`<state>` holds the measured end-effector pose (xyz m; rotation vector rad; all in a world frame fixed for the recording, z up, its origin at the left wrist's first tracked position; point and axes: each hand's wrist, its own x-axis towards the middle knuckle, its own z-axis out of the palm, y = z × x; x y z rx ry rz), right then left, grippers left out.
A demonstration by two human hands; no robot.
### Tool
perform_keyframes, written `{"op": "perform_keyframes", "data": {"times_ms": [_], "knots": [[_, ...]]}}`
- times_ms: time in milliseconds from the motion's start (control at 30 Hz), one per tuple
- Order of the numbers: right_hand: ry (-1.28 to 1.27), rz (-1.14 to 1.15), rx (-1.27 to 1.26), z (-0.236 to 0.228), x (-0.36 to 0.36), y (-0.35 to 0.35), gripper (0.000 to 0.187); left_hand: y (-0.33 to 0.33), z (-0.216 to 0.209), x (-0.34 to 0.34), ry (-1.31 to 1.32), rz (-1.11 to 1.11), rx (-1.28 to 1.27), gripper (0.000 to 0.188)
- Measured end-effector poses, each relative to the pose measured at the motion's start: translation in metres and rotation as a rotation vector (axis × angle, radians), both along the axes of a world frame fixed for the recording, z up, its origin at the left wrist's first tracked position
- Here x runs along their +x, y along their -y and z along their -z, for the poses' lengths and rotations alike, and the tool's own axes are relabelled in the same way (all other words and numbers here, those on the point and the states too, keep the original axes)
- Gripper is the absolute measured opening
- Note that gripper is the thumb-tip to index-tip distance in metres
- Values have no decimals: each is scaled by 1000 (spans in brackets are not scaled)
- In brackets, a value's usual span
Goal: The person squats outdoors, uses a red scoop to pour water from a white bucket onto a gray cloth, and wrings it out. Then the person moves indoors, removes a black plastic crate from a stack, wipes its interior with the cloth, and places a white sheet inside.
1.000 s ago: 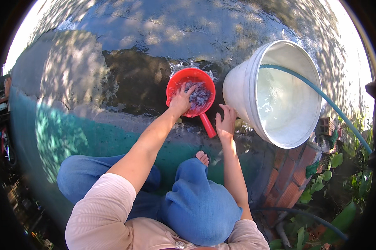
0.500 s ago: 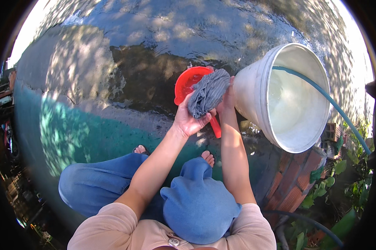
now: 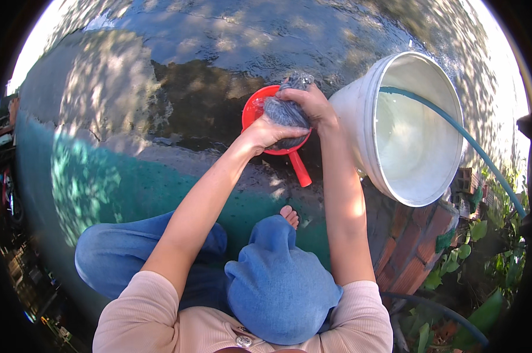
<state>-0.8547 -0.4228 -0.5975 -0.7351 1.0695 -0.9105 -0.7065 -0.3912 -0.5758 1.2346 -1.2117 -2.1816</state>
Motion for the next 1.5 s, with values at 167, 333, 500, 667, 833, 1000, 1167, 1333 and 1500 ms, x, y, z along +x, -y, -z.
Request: {"op": "perform_keyframes", "data": {"times_ms": [167,333,500,667,833,1000,1167,1333,1500], "knots": [[-896,363,86,69,37,-16,37,-1,33,-15,893,245,-397,71],[-244,481,265,135,42,-34,57,-24,81,1,937,297,-760,92],[-781,400,287,155,40,-60,74,-11,135,3,1423,612,-1233,76],[-348,220,121,135,20,-74,53,-15,154,-8,1142,406,-433,40],[223,317,252,97,-5,-74,60,-5,104,2,-293,-297,988,26],[1024,446,162,66,15,-86,68,-56,16,-31,-1160,-453,989,54],[1587,120,-309,43,43,-56,54,-66,-28,-54,-1303,-531,971,67],[1356,-33,-279,-2,18,-18,27,-39,-42,-18,-1317,-89,1048,58],[247,-37,-47,-22,-7,-6,9,-20,-18,-1,-256,-146,459,31]]}}
